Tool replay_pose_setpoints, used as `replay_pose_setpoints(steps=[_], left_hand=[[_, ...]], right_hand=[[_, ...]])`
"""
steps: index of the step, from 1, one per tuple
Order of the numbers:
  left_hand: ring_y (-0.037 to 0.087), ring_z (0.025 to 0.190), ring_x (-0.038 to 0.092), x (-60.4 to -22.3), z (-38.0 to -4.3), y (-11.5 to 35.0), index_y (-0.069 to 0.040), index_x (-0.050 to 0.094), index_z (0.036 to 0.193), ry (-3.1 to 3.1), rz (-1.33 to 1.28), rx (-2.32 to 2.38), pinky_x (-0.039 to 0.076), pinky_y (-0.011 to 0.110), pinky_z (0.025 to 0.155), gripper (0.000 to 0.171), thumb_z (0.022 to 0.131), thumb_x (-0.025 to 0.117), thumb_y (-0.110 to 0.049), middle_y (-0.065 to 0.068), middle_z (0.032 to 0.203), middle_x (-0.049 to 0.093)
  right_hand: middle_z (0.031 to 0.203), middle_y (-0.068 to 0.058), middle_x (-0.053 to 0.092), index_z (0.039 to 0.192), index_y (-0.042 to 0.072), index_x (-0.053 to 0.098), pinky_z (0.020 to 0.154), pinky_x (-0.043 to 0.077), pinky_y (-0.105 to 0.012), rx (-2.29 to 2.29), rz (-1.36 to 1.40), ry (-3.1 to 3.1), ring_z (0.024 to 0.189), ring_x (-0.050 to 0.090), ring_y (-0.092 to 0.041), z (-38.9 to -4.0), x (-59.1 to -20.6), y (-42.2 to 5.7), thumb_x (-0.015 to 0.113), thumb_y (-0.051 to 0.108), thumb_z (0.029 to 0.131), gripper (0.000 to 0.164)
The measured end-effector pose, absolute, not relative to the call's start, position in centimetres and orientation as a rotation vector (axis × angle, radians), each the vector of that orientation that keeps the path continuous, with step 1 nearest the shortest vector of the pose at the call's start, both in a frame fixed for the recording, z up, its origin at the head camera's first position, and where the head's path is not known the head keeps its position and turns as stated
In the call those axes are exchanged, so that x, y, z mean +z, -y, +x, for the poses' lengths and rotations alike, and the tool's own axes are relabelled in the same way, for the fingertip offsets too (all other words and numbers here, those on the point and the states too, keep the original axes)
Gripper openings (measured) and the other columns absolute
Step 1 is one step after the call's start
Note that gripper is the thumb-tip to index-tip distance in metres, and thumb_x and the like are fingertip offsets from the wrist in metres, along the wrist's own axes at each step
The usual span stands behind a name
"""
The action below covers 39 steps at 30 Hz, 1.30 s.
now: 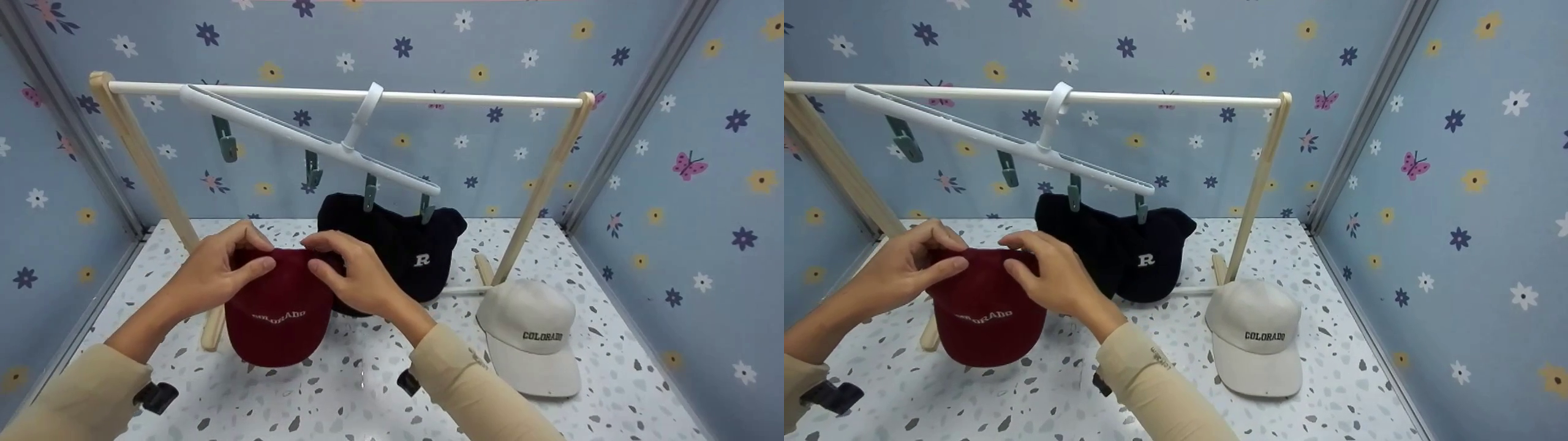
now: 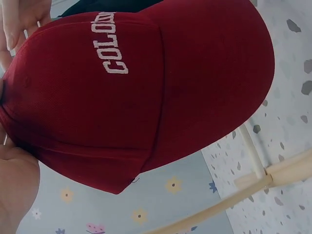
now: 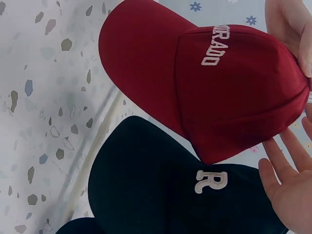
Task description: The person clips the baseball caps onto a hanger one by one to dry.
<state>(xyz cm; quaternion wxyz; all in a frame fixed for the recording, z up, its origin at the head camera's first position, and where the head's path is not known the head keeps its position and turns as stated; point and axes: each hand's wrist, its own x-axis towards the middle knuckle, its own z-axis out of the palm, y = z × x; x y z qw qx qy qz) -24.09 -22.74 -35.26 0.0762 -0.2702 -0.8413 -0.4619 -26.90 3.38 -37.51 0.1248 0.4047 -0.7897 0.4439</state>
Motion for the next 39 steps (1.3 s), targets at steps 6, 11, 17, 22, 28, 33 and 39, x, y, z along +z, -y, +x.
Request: replay_pose_setpoints(steps=[6, 11, 17, 22, 28, 33, 39], left_hand=[[0.019, 0.085, 0.071, -35.5, -24.5, 22.2, -0.005, 0.061, 0.110, 2.506, -0.835, -1.396, 0.062, 0.027, 0.072, 0.010, 0.104, 0.069, -0.007, 0.005, 0.100, 0.069], [0.019, 0.085, 0.070, -35.5, -24.5, 22.0, -0.006, 0.061, 0.109, 2.502, -0.839, -1.390, 0.062, 0.027, 0.071, 0.010, 0.104, 0.069, -0.007, 0.005, 0.100, 0.069], [0.019, 0.086, 0.072, -35.5, -24.6, 22.0, -0.005, 0.061, 0.110, 2.521, -0.847, -1.395, 0.063, 0.028, 0.072, 0.010, 0.104, 0.069, -0.009, 0.006, 0.101, 0.070], [0.018, 0.087, 0.074, -35.4, -24.7, 22.0, -0.005, 0.060, 0.112, 2.535, -0.837, -1.407, 0.063, 0.028, 0.073, 0.014, 0.105, 0.069, -0.013, 0.006, 0.102, 0.072], [0.019, 0.088, 0.073, -35.1, -24.9, 21.9, -0.006, 0.060, 0.115, 2.554, -0.819, -1.387, 0.063, 0.028, 0.072, 0.015, 0.106, 0.068, -0.016, 0.006, 0.103, 0.073], [0.019, 0.088, 0.068, -34.7, -24.9, 21.7, -0.008, 0.062, 0.114, 2.564, -0.771, -1.313, 0.060, 0.025, 0.071, 0.014, 0.106, 0.069, -0.017, 0.003, 0.102, 0.072], [0.018, 0.086, 0.067, -34.2, -24.9, 21.4, -0.009, 0.065, 0.113, 2.545, -0.707, -1.253, 0.058, 0.023, 0.069, 0.012, 0.105, 0.070, -0.016, 0.002, 0.101, 0.072]], right_hand=[[0.117, -0.005, 0.072, 0.125, 0.008, 0.070, 0.096, 0.056, -0.029, 1.287, 1.169, 2.254, 0.108, 0.067, -0.011, -27.1, -37.7, -3.6, 0.067, 0.014, 0.106, 0.020], [0.112, -0.007, 0.071, 0.119, 0.006, 0.072, 0.094, 0.057, -0.025, 1.316, 1.190, 2.211, 0.103, 0.069, -0.011, -27.2, -37.6, -3.6, 0.067, 0.010, 0.105, 0.015], [0.108, -0.006, 0.076, 0.116, 0.005, 0.073, 0.092, 0.058, -0.024, 1.342, 1.197, 2.231, 0.100, 0.071, -0.008, -27.2, -37.2, -3.7, 0.068, 0.008, 0.105, 0.013], [0.104, -0.003, 0.078, 0.112, 0.007, 0.076, 0.088, 0.059, -0.023, 1.325, 1.171, 2.241, 0.097, 0.072, -0.005, -27.3, -36.5, -3.8, 0.068, 0.008, 0.104, 0.011], [0.102, -0.002, 0.079, 0.107, 0.008, 0.079, 0.085, 0.060, -0.022, 1.268, 1.141, 2.221, 0.095, 0.073, -0.004, -27.4, -35.6, -4.0, 0.071, 0.007, 0.102, 0.010], [0.101, 0.000, 0.080, 0.105, 0.009, 0.081, 0.086, 0.059, -0.021, 1.230, 1.108, 2.222, 0.095, 0.073, -0.003, -27.6, -34.9, -4.0, 0.073, 0.008, 0.101, 0.009], [0.101, 0.001, 0.080, 0.105, 0.010, 0.083, 0.084, 0.059, -0.020, 1.217, 1.075, 2.237, 0.093, 0.073, -0.003, -27.7, -34.1, -4.0, 0.075, 0.010, 0.101, 0.009]])
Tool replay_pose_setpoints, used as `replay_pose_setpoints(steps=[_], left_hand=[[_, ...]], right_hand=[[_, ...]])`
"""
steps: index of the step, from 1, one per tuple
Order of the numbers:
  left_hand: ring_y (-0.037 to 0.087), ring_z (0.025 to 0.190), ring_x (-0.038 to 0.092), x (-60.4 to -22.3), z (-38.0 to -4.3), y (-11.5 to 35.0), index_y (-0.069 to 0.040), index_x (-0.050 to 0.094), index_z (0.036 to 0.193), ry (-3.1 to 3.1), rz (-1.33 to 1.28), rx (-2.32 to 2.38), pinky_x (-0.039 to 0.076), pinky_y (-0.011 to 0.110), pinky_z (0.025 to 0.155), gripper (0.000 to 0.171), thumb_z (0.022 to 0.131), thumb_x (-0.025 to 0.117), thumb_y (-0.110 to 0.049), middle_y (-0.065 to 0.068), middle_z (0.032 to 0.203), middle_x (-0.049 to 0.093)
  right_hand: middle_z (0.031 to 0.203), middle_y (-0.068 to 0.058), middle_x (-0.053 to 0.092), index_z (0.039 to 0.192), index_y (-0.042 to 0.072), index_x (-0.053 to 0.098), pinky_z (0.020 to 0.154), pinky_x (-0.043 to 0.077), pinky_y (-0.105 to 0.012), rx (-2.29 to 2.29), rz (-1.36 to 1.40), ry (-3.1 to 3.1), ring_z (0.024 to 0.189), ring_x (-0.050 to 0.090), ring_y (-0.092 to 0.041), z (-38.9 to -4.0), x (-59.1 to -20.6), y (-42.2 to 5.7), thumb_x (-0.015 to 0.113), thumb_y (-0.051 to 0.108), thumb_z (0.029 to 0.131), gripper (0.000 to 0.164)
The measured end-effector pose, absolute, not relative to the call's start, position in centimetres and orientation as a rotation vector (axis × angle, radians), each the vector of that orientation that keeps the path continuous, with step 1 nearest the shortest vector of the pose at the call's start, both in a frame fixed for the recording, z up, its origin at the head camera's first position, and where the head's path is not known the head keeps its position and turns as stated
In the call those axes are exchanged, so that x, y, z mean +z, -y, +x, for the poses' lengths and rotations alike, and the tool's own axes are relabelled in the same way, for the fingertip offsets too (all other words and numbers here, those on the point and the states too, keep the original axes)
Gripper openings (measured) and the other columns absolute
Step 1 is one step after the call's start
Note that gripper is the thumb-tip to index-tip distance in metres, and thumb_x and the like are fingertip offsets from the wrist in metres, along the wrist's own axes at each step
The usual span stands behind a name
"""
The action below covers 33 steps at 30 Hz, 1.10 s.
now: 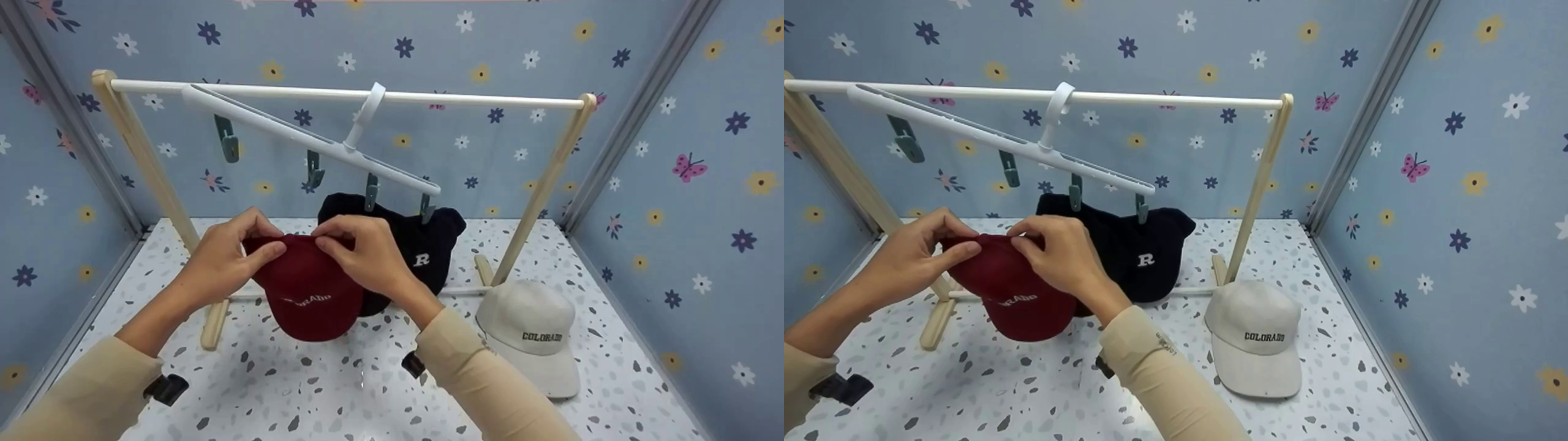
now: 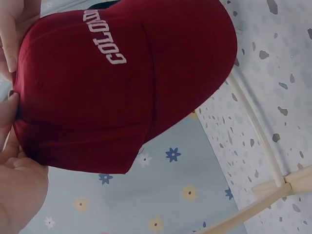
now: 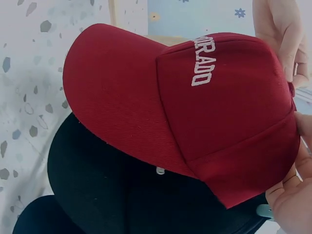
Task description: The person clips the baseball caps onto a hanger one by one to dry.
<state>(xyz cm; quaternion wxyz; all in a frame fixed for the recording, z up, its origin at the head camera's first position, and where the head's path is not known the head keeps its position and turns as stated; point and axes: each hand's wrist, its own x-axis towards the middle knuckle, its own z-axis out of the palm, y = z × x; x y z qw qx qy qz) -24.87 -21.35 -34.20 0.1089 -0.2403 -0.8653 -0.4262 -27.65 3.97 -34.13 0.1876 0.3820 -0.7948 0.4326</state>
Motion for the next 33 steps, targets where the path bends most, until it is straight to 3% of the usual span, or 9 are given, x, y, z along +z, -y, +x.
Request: replay_pose_setpoints(steps=[22, 33], left_hand=[[0.019, 0.079, 0.064, -32.3, -26.4, 20.5, -0.008, 0.067, 0.107, 2.460, -0.678, -1.180, 0.054, 0.022, 0.062, 0.007, 0.106, 0.068, -0.015, 0.004, 0.098, 0.071], [0.015, 0.081, 0.068, -31.8, -27.5, 20.3, -0.006, 0.067, 0.107, 2.416, -0.701, -1.213, 0.055, 0.019, 0.064, 0.006, 0.105, 0.068, -0.011, 0.004, 0.100, 0.072]], right_hand=[[0.098, 0.003, 0.081, 0.105, 0.013, 0.084, 0.076, 0.059, -0.021, 1.281, 0.909, 2.357, 0.084, 0.073, -0.001, -28.6, -31.5, -4.2, 0.075, 0.014, 0.101, 0.010], [0.098, 0.002, 0.081, 0.107, 0.014, 0.083, 0.074, 0.058, -0.022, 1.266, 0.830, 2.438, 0.082, 0.072, -0.004, -29.4, -30.7, -4.5, 0.075, 0.018, 0.102, 0.011]])
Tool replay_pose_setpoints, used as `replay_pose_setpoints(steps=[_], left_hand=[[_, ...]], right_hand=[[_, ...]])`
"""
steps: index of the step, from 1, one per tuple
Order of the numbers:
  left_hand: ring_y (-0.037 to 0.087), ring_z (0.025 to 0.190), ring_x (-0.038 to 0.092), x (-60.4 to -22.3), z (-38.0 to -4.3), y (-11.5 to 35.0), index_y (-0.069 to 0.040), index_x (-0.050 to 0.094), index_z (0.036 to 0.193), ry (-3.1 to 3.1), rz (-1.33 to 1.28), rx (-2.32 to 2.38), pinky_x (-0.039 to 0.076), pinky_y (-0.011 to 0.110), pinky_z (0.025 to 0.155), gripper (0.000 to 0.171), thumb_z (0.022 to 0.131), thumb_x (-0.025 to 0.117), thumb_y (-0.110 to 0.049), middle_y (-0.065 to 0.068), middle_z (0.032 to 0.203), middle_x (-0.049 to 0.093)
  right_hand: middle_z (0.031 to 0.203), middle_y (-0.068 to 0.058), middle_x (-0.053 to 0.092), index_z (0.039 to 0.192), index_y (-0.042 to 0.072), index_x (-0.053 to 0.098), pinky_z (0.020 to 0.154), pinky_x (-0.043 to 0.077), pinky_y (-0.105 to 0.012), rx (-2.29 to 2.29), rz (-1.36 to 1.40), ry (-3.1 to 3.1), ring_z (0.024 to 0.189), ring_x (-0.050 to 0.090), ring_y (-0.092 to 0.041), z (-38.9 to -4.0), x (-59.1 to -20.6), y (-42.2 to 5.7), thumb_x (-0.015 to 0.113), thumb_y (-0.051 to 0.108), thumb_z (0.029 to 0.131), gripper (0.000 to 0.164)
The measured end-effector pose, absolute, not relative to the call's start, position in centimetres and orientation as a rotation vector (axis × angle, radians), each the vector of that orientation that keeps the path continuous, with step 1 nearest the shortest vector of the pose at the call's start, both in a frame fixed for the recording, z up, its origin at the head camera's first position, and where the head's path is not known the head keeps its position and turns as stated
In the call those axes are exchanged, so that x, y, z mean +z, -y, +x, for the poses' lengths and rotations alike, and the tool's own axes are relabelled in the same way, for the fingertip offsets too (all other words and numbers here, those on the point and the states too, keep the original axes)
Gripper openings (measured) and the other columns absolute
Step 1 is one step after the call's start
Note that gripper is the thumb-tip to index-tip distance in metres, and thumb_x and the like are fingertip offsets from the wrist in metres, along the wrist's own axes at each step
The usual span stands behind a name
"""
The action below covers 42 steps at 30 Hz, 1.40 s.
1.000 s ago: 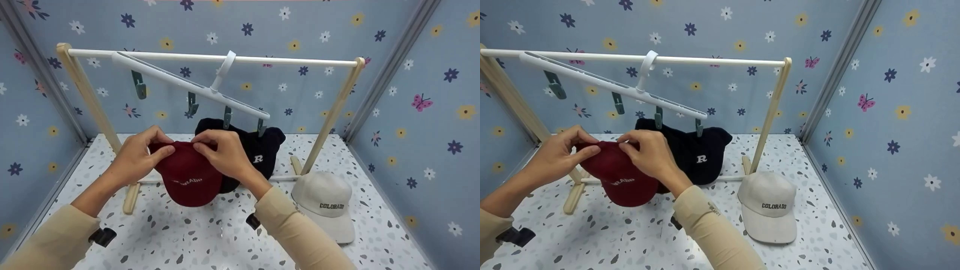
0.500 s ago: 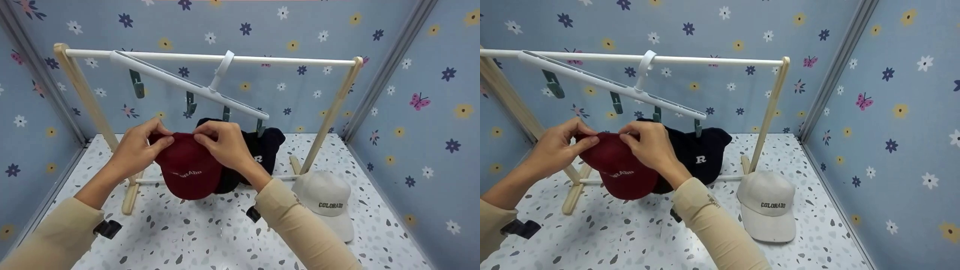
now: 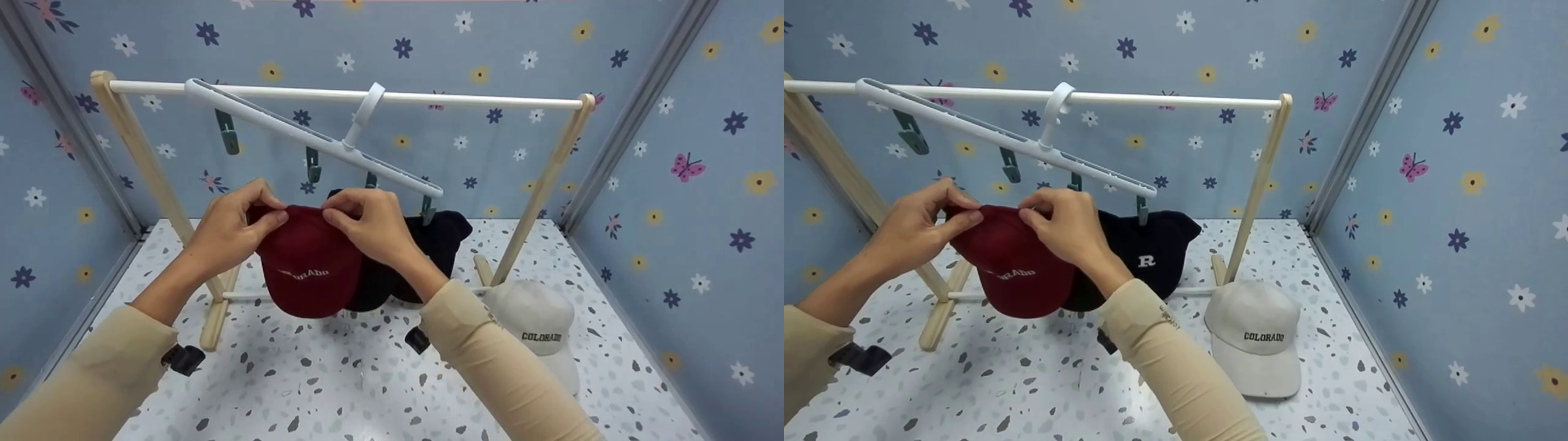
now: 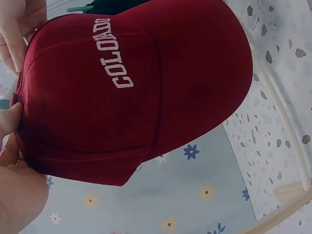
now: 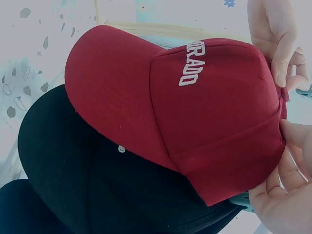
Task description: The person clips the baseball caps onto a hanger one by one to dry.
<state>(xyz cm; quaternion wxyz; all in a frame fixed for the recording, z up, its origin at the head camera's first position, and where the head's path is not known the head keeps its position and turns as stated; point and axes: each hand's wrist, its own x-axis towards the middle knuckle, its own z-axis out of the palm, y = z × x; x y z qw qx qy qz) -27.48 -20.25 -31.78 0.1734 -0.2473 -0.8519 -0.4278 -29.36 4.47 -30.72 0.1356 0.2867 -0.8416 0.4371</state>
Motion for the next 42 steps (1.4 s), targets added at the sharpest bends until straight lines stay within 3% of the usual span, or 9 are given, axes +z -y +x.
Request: replay_pose_setpoints(steps=[5, 8, 14, 21, 24, 33, 42], left_hand=[[0.017, 0.082, 0.068, -31.6, -27.7, 20.4, -0.006, 0.066, 0.110, 2.423, -0.708, -1.236, 0.056, 0.020, 0.065, 0.010, 0.106, 0.067, -0.015, 0.005, 0.101, 0.071], [0.018, 0.083, 0.066, -31.5, -27.8, 20.7, -0.006, 0.065, 0.112, 2.438, -0.716, -1.233, 0.057, 0.020, 0.066, 0.012, 0.107, 0.066, -0.017, 0.005, 0.103, 0.069], [0.020, 0.085, 0.064, -31.3, -27.9, 21.1, -0.007, 0.065, 0.114, 2.437, -0.734, -1.246, 0.057, 0.020, 0.067, 0.012, 0.107, 0.066, -0.017, 0.004, 0.105, 0.068], [0.019, 0.085, 0.066, -31.3, -28.3, 21.2, -0.005, 0.064, 0.115, 2.417, -0.758, -1.258, 0.058, 0.019, 0.068, 0.012, 0.107, 0.066, -0.014, 0.005, 0.105, 0.069], [0.020, 0.085, 0.066, -31.4, -28.3, 21.1, -0.005, 0.064, 0.114, 2.421, -0.763, -1.270, 0.059, 0.020, 0.068, 0.012, 0.107, 0.066, -0.014, 0.005, 0.106, 0.069], [0.020, 0.083, 0.064, -31.6, -28.4, 21.2, -0.005, 0.064, 0.112, 2.430, -0.745, -1.283, 0.056, 0.021, 0.066, 0.012, 0.107, 0.066, -0.016, 0.004, 0.104, 0.070], [0.020, 0.082, 0.061, -32.3, -28.6, 21.3, -0.006, 0.064, 0.112, 2.418, -0.746, -1.242, 0.054, 0.020, 0.064, 0.011, 0.107, 0.066, -0.015, 0.004, 0.102, 0.068]], right_hand=[[0.099, 0.003, 0.080, 0.110, 0.014, 0.083, 0.075, 0.058, -0.022, 1.289, 0.811, 2.462, 0.082, 0.072, -0.004, -29.7, -30.4, -4.5, 0.075, 0.018, 0.101, 0.012], [0.107, 0.001, 0.079, 0.121, 0.013, 0.079, 0.078, 0.059, -0.022, 1.317, 0.798, 2.470, 0.087, 0.073, -0.005, -29.8, -30.2, -4.3, 0.074, 0.019, 0.102, 0.020], [0.142, -0.006, 0.067, 0.152, 0.013, 0.058, 0.093, 0.059, -0.026, 1.462, 0.730, 2.480, 0.115, 0.073, -0.014, -29.5, -29.2, -3.8, 0.068, 0.026, 0.106, 0.049], [0.162, -0.005, 0.051, 0.164, 0.013, 0.042, 0.113, 0.049, -0.033, 1.744, 0.722, 2.483, 0.140, 0.058, -0.018, -30.1, -28.3, -2.3, 0.062, 0.038, 0.109, 0.063], [0.163, -0.006, 0.049, 0.164, 0.011, 0.039, 0.117, 0.045, -0.034, 1.898, 0.724, 2.426, 0.144, 0.054, -0.017, -30.4, -28.3, -1.6, 0.059, 0.038, 0.110, 0.064], [0.144, -0.005, 0.067, 0.160, 0.008, 0.047, 0.119, 0.042, -0.034, 2.233, 0.659, 2.184, 0.141, 0.056, -0.015, -30.6, -28.5, -0.6, 0.057, 0.029, 0.112, 0.054], [0.129, -0.005, 0.075, 0.144, 0.008, 0.066, 0.109, 0.052, -0.030, 2.216, 0.637, 2.195, 0.125, 0.068, -0.016, -30.7, -28.5, -0.4, 0.063, 0.027, 0.109, 0.040]])
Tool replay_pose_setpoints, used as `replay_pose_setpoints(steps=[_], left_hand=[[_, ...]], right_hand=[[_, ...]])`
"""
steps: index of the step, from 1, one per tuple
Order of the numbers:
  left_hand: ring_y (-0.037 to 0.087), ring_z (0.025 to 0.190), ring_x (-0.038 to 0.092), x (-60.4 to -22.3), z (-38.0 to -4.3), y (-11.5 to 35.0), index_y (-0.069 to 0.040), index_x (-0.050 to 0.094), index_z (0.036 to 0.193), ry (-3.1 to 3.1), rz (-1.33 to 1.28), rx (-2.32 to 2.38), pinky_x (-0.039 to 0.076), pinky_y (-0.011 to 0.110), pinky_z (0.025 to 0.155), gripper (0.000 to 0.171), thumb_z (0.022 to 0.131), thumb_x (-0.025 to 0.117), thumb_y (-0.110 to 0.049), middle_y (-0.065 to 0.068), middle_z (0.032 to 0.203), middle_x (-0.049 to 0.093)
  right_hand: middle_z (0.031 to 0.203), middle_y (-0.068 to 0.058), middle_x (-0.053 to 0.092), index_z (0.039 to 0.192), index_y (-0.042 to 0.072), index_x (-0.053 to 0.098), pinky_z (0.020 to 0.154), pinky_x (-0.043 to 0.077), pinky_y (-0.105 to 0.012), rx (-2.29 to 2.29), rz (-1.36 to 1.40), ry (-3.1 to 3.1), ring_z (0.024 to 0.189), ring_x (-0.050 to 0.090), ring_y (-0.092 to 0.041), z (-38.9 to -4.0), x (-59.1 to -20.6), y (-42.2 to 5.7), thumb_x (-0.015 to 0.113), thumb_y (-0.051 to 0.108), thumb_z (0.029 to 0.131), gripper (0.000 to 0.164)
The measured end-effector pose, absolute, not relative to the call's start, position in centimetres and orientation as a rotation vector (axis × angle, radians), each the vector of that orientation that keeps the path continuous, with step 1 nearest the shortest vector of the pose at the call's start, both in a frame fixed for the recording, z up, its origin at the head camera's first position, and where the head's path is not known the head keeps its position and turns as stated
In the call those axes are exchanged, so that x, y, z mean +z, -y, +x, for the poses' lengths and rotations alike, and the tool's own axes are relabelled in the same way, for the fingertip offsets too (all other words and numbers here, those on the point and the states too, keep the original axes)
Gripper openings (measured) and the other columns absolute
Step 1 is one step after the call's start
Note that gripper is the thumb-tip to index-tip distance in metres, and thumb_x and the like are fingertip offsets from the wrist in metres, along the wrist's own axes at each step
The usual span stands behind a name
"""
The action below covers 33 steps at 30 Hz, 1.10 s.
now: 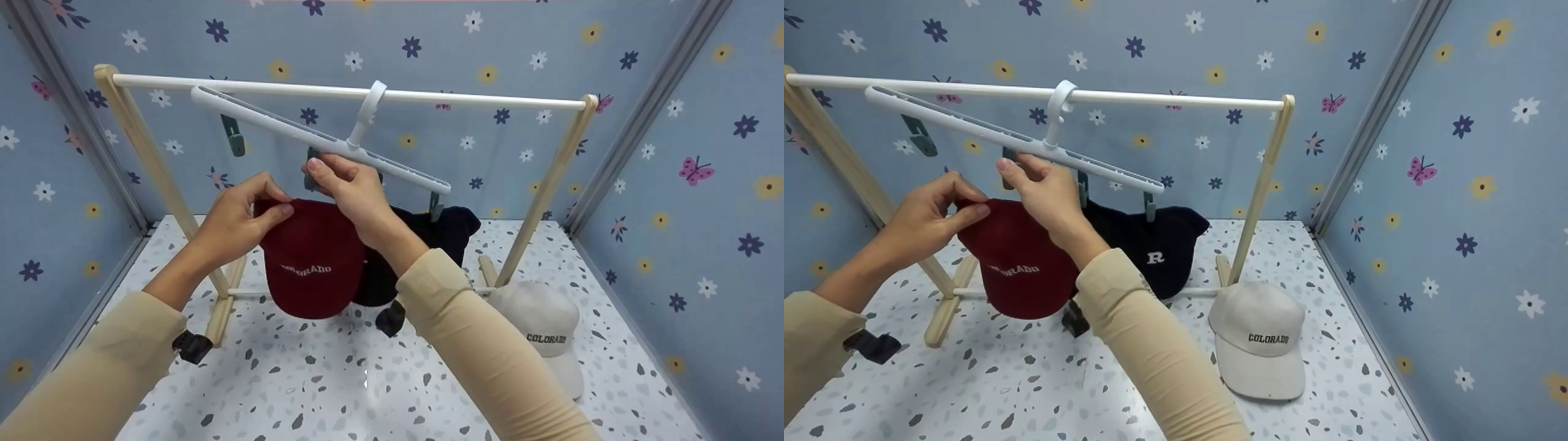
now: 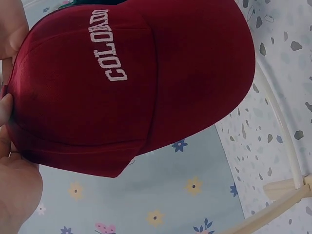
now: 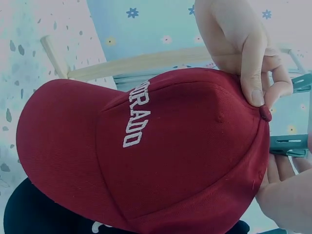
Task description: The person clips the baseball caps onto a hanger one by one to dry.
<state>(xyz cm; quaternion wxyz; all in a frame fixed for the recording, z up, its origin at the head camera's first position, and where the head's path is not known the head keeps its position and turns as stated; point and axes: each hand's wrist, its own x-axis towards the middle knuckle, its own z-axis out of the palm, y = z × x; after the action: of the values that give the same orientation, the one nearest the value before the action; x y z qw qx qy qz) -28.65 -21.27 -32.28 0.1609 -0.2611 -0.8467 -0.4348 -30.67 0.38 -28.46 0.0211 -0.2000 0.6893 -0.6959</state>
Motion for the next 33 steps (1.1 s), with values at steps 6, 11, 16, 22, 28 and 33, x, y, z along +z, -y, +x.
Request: replay_pose_setpoints(steps=[6, 11, 16, 22, 28, 33], left_hand=[[0.019, 0.085, 0.064, -32.5, -28.8, 21.2, -0.004, 0.063, 0.115, 2.399, -0.720, -1.292, 0.056, 0.021, 0.066, 0.012, 0.108, 0.064, -0.014, 0.005, 0.103, 0.069], [0.020, 0.089, 0.066, -32.6, -28.8, 21.2, -0.003, 0.061, 0.117, 2.399, -0.701, -1.320, 0.059, 0.021, 0.067, 0.013, 0.108, 0.063, -0.013, 0.007, 0.105, 0.069], [0.021, 0.091, 0.065, -32.7, -28.7, 21.0, -0.004, 0.060, 0.118, 2.411, -0.695, -1.328, 0.061, 0.024, 0.066, 0.015, 0.109, 0.062, -0.015, 0.008, 0.106, 0.068], [0.020, 0.089, 0.064, -32.8, -28.7, 20.9, -0.003, 0.059, 0.119, 2.397, -0.685, -1.326, 0.060, 0.023, 0.065, 0.016, 0.110, 0.061, -0.016, 0.008, 0.106, 0.067], [0.019, 0.089, 0.062, -32.7, -28.8, 20.6, -0.003, 0.059, 0.119, 2.374, -0.670, -1.339, 0.055, 0.020, 0.067, 0.018, 0.109, 0.062, -0.018, 0.007, 0.107, 0.067], [0.018, 0.089, 0.062, -32.7, -28.8, 20.2, -0.003, 0.059, 0.118, 2.349, -0.642, -1.362, 0.054, 0.020, 0.069, 0.019, 0.109, 0.063, -0.019, 0.006, 0.107, 0.068]], right_hand=[[0.119, -0.003, 0.078, 0.132, 0.008, 0.075, 0.103, 0.056, -0.029, -2.145, -0.598, -2.213, 0.117, 0.072, -0.015, -30.7, -28.4, -0.1, 0.066, 0.028, 0.107, 0.033], [0.112, -0.002, 0.079, 0.121, 0.008, 0.080, 0.098, 0.058, -0.029, -2.153, -0.595, -2.232, 0.109, 0.073, -0.015, -30.9, -28.5, 0.1, 0.068, 0.028, 0.105, 0.028], [0.106, -0.003, 0.079, 0.114, 0.007, 0.083, 0.095, 0.059, -0.029, -2.196, -0.569, -2.236, 0.103, 0.075, -0.017, -30.9, -28.5, 0.1, 0.070, 0.026, 0.104, 0.025], [0.101, -0.003, 0.079, 0.110, 0.007, 0.084, 0.089, 0.059, -0.027, -2.200, -0.559, -2.261, 0.095, 0.072, -0.014, -30.9, -28.6, -0.1, 0.072, 0.026, 0.102, 0.024], [0.096, -0.001, 0.078, 0.105, 0.008, 0.085, 0.082, 0.056, -0.025, -2.194, -0.553, -2.311, 0.089, 0.066, -0.008, -31.0, -28.8, -0.3, 0.073, 0.027, 0.102, 0.023], [0.098, 0.000, 0.079, 0.106, 0.010, 0.086, 0.080, 0.055, -0.025, -2.180, -0.522, -2.335, 0.090, 0.065, -0.008, -30.9, -28.8, -0.2, 0.074, 0.027, 0.101, 0.021]])
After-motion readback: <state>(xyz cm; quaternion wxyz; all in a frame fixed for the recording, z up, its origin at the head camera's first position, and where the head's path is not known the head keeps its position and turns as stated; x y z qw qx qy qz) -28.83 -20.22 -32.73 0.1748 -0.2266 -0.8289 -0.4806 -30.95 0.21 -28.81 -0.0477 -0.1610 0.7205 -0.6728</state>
